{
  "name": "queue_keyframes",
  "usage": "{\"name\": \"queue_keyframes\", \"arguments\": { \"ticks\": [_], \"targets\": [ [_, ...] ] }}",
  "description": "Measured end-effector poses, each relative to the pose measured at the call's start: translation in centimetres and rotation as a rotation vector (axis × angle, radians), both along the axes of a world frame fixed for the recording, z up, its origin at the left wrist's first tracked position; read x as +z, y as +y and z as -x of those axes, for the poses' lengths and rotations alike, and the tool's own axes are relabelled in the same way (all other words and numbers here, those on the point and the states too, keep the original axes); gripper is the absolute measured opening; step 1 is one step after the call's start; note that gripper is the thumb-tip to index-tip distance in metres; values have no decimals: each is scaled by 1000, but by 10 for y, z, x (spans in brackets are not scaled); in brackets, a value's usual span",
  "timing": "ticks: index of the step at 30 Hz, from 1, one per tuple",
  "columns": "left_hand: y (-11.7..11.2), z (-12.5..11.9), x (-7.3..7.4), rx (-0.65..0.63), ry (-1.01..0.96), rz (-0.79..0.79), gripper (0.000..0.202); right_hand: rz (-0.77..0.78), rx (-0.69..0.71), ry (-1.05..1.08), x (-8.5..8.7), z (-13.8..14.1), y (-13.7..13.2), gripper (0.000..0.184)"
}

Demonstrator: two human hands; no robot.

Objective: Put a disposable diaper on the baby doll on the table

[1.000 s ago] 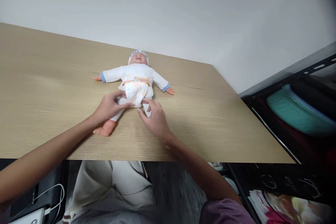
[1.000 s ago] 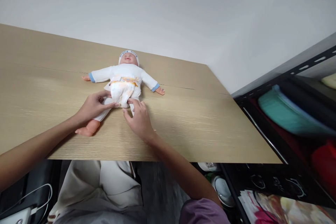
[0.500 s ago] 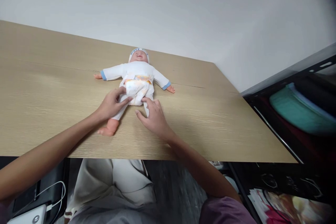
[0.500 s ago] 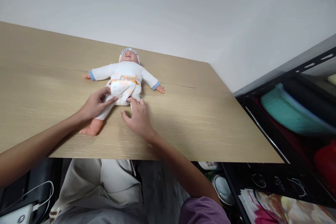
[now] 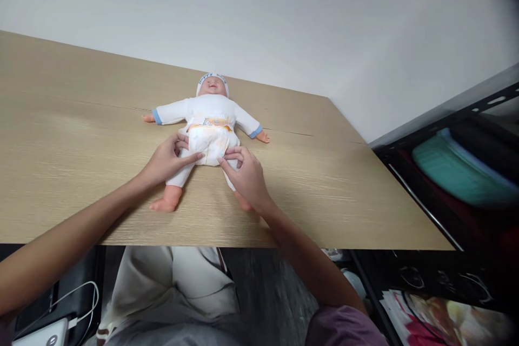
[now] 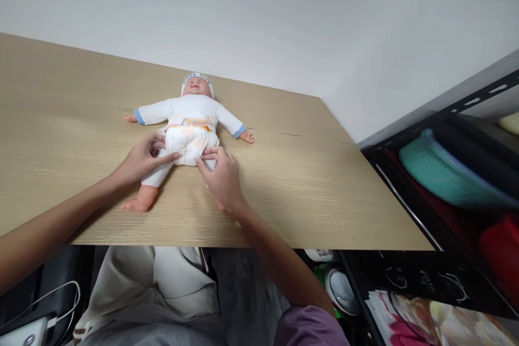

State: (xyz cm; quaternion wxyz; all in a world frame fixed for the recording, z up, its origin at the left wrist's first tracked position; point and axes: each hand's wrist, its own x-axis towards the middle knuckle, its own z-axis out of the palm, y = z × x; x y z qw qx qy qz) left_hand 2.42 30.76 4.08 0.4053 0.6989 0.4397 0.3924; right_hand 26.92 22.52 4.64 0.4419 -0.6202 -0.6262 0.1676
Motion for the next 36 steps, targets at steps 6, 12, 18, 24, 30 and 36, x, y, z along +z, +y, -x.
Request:
{"name": "queue_keyframes", "arguments": {
  "ticks": [6, 12, 18, 24, 30, 36],
  "targets": [
    [-2, 4, 11, -48, 154, 29, 56, -4, 2, -56, 4, 4, -3, 19],
    [-3, 3, 14, -34, -3, 190, 62, 75, -12, 73, 5, -2, -2, 31],
    [-5, 6, 19, -97, 203, 56, 51, 69, 55, -40, 5, -4, 1, 22],
    [3, 5, 22, -162, 120, 200, 58, 34, 81, -140, -1, 5, 6, 20],
    [2, 2, 26, -146, -114, 439, 64, 73, 69, 47, -9, 2, 13, 27],
    [-2, -1, 22, -106, -205, 421, 61, 83, 56, 153, -9, 2, 10, 33]
  ]
}}
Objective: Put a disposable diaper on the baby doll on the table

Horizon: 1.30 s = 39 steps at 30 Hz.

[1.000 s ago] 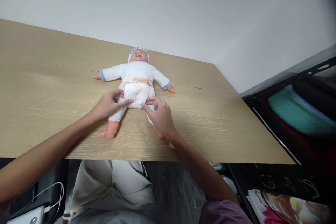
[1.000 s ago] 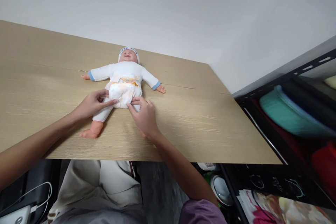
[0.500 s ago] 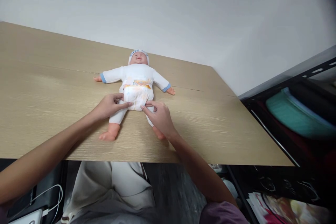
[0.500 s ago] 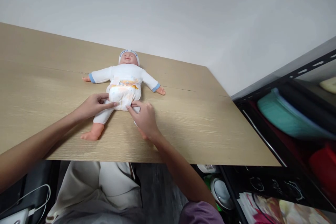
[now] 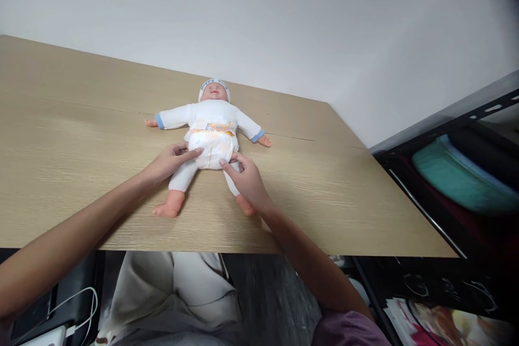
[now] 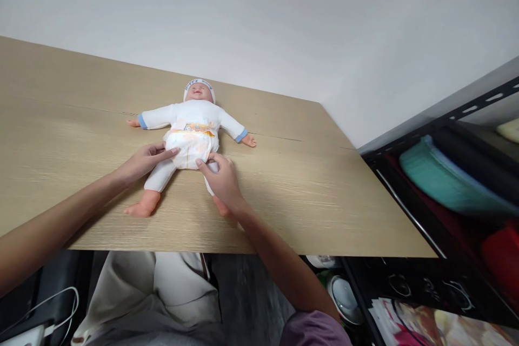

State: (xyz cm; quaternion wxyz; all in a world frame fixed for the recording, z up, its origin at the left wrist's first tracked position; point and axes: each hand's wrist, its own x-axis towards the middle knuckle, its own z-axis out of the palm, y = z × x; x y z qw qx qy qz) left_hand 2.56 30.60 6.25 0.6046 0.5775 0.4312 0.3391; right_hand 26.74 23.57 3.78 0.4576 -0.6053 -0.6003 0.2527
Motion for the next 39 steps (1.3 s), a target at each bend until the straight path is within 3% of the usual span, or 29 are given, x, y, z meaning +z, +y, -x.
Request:
{"name": "queue_keyframes", "arguments": {
  "ticks": [10, 15, 18, 21, 24, 27, 30, 35, 37, 39],
  "targets": [
    [2, -2, -11, 53, -86, -26, 62, -165, -124, -227, -1, 3, -9, 26],
    [2, -3, -12, 62, -75, -61, 64, -123, -99, -257, -5, -2, -6, 20],
    [-1, 0, -6, 35, -66, -43, 60, -83, -60, -263, -4, -4, -11, 19],
    [-5, 7, 4, -23, -7, -33, 57, -52, -18, -268, -1, -7, -22, 30],
    [-9, 17, 15, -57, 63, -120, 55, -46, 26, -241, 0, -16, -36, 40],
    [-9, 26, 21, -14, 133, -244, 57, -28, 37, -124, -2, -31, -41, 44],
    [2, 32, 18, 75, 244, -407, 53, -86, -54, -75, -4, -47, -26, 48],
    [57, 37, 1, 349, 590, -869, 53, -339, -230, -417, -3, -63, 39, 45],
    [87, 39, -7, 312, 727, -968, 58, -335, -242, -537, -5, -68, 69, 53],
    [113, 41, -15, 202, 823, -968, 67, -298, -230, -605, -11, -75, 94, 61]
  ]
}}
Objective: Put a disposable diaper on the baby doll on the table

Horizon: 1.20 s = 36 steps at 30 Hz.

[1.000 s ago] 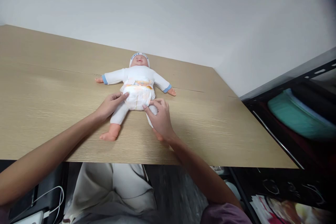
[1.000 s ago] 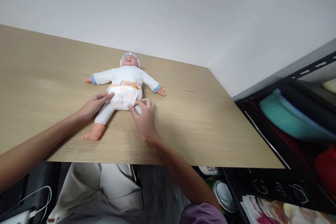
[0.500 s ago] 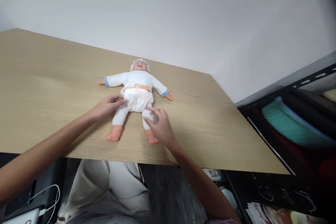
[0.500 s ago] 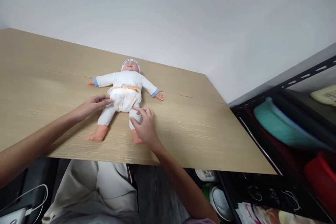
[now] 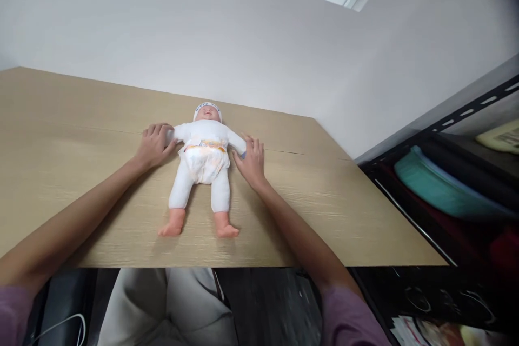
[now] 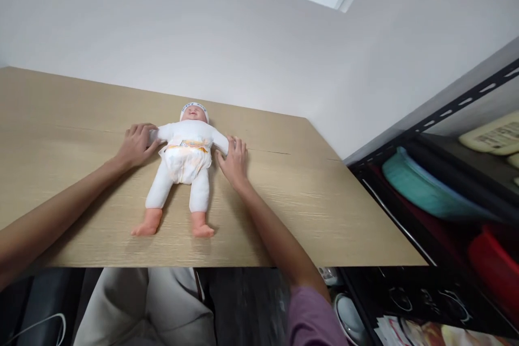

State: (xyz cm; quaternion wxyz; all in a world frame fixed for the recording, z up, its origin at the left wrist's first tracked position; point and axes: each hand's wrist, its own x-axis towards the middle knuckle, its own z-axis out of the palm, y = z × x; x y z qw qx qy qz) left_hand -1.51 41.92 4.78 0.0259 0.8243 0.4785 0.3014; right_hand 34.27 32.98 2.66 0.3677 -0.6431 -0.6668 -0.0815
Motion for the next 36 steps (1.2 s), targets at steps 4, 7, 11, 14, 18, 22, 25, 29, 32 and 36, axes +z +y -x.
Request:
{"name": "queue_keyframes", "arguments": {
  "ticks": [4, 7, 11, 14, 18, 22, 25, 29, 32, 36],
  "targets": [
    [31, 6, -15, -32, 70, 83, 82, 75, 7, -7, -22, -14, 25, 66],
    [35, 8, -22, 10, 53, 74, 86, 59, 17, 30, -32, -20, 27, 67],
    [31, 1, -21, 80, 95, 41, 81, 51, 27, 81, -32, -16, 25, 61],
    [26, -10, -15, 127, 157, 38, 75, 82, 23, 148, -26, -3, 23, 56],
    [18, -28, 5, 200, 258, 143, 64, 131, 23, 253, -16, 15, 17, 47],
    [-6, -33, 35, 219, 169, 264, 57, 171, 9, 371, -3, 22, 4, 41],
    [-51, -28, 59, 223, 15, 352, 62, 202, 66, 484, 12, 19, -21, 40],
    [-153, -15, 76, 195, -100, 351, 67, 225, 207, 530, 43, 8, -82, 47],
    [-250, 4, 64, 112, -92, 323, 60, 249, 285, 446, 71, -1, -148, 48],
    [-382, 49, 7, -30, -141, 551, 54, 325, 407, 278, 90, -3, -247, 45]
  ]
}}
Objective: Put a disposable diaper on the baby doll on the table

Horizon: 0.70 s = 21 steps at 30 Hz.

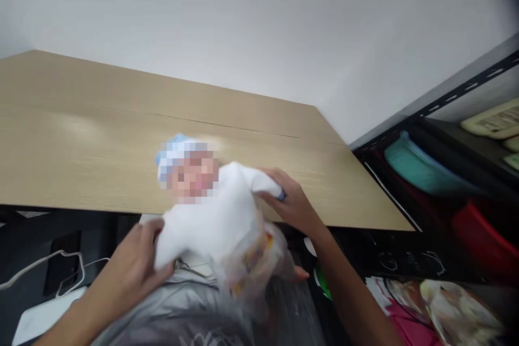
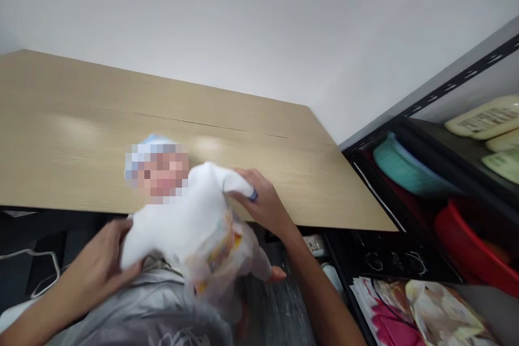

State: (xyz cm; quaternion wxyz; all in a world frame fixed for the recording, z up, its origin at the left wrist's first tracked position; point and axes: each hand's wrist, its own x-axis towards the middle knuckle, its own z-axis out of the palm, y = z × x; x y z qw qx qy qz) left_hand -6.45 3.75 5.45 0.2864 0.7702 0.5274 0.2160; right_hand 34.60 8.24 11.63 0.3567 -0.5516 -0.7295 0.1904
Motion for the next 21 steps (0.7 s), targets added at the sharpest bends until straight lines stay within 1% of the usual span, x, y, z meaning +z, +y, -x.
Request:
{"name": "queue_keyframes", "arguments": {
  "ticks": [1, 3, 5, 6, 7, 8, 9, 10, 12, 14, 16, 17, 18, 19, 21],
  "targets": [
    [-29, 14, -20, 2, -17, 56, 52, 31, 40, -51, -1, 4, -23, 44],
    [-81, 41, -62, 26, -32, 123, 52, 110, 130, -150, -10, 16, -60, 45],
    [-120, 65, -99, 105, -48, 129, 52, 172, 229, -197, -26, 35, -85, 50],
    [-135, 74, -113, 138, -58, 153, 54, 187, 266, -191, -36, 45, -91, 54],
    [-147, 81, -124, 172, -70, 176, 56, 191, 290, -171, -47, 56, -94, 56],
    [-155, 85, -133, 195, -79, 203, 58, 190, 298, -146, -60, 65, -94, 58],
    [-161, 88, -138, 212, -86, 228, 59, 192, 297, -124, -73, 73, -91, 58],
    [-164, 89, -140, 219, -87, 247, 60, 198, 289, -109, -87, 79, -87, 56],
    [-164, 89, -140, 212, -66, 266, 60, 238, 262, -98, -118, 85, -76, 50],
    [-160, 91, -135, 187, -11, 265, 60, 308, 240, -83, -146, 81, -70, 48],
    [-155, 96, -129, 141, 60, 252, 60, 372, 233, -51, -169, 71, -71, 48],
    [-152, 99, -124, 120, 92, 234, 63, 386, 225, -29, -176, 66, -74, 48],
    [-149, 102, -118, 103, 120, 208, 68, 385, 212, -7, -179, 61, -79, 46],
    [-145, 103, -112, 93, 138, 169, 73, 368, 195, 16, -178, 58, -85, 43],
    [-135, 100, -93, 74, 152, 88, 80, 330, 176, 64, -168, 55, -97, 37]
  ]
}}
